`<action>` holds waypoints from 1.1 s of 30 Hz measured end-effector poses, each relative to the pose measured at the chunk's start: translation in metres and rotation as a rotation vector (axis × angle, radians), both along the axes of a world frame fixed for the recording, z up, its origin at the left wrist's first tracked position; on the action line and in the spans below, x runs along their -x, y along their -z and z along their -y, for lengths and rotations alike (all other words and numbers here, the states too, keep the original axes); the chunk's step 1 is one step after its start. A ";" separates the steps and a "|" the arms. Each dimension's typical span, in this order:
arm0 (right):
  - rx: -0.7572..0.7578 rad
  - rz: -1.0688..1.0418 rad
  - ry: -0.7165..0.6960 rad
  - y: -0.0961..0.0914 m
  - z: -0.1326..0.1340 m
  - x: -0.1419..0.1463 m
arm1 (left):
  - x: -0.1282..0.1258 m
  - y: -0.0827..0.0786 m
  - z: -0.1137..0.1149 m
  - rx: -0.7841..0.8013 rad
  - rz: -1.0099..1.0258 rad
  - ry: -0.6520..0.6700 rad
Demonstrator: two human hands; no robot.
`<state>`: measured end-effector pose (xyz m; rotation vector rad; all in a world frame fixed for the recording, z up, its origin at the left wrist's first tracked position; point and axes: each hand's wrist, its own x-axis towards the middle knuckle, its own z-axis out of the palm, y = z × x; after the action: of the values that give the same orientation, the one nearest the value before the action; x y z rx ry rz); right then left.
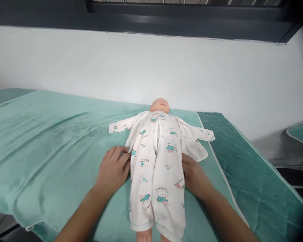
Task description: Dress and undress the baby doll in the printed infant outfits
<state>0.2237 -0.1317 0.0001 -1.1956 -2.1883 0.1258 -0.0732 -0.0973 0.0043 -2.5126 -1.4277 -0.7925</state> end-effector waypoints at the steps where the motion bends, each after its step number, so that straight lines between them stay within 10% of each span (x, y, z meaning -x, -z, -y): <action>1: 0.031 0.022 -0.010 0.000 0.005 0.000 | 0.004 0.002 0.003 0.017 0.015 -0.046; 6: 0.179 -0.139 0.026 -0.002 0.026 -0.016 | 0.007 0.007 0.001 0.134 0.120 -0.194; 11: 0.091 -0.198 0.562 0.006 0.002 -0.065 | -0.004 0.002 -0.023 0.238 0.117 -0.189; 19: 0.371 0.019 0.852 0.012 -0.036 -0.091 | -0.003 -0.002 -0.051 0.455 0.836 -0.211; 27: 0.311 -0.584 0.426 -0.058 -0.017 -0.027 | -0.001 -0.005 -0.041 0.492 1.080 -0.029; 33: 0.435 -0.215 -0.045 -0.098 -0.005 0.019 | 0.002 -0.006 -0.039 0.507 1.094 -0.035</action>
<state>0.2051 -0.1268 0.0979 -1.2908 -2.0545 0.7460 -0.0750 -0.0579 0.0100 -2.3833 -2.1416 -2.2595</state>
